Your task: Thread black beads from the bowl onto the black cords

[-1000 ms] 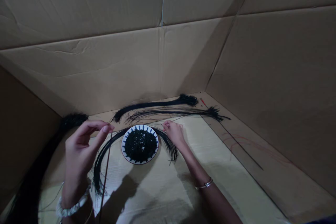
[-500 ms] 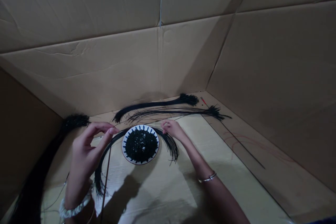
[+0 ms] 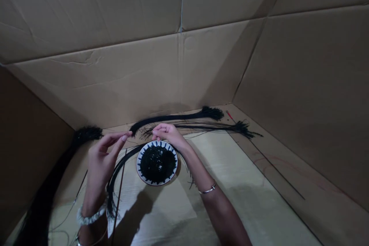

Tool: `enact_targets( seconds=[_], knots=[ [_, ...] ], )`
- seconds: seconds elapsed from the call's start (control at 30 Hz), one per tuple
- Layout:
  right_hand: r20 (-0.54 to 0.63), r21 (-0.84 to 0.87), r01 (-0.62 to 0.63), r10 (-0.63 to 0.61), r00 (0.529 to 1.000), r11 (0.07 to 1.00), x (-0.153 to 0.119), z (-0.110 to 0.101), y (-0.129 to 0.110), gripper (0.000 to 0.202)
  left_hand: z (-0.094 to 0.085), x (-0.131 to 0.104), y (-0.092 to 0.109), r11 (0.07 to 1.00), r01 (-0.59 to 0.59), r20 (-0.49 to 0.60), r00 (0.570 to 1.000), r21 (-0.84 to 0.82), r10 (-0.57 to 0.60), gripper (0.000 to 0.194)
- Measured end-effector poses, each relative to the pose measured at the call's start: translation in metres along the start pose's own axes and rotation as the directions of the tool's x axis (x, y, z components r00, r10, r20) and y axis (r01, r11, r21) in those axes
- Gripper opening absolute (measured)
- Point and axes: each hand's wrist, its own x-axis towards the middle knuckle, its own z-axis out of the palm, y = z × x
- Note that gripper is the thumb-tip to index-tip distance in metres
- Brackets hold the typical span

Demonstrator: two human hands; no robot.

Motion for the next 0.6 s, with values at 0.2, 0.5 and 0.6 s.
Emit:
enact_targets(
  seconds=[0.2, 0.5, 0.6],
  knots=[
    [0.053, 0.025, 0.102, -0.104, 0.993, 0.994, 0.015, 0.04, -0.011, 0.031, 0.007, 0.012, -0.015, 0.984, -0.01, -0.219, 0.975, -0.177, -0.029, 0.019],
    [0.097, 0.072, 0.172, -0.179, 0.979, 0.982, 0.01, 0.056, -0.015, 0.031, 0.01, 0.02, -0.019, 0.876, 0.027, -0.234, 0.959, -0.481, -0.159, 0.013],
    [0.218, 0.064, 0.16, -0.171, 0.961, 0.985, 0.005, 0.065, -0.018, 0.034, 0.018, 0.017, -0.019, 0.887, 0.009, -0.227, 0.965, -0.462, -0.128, 0.011]
  ],
)
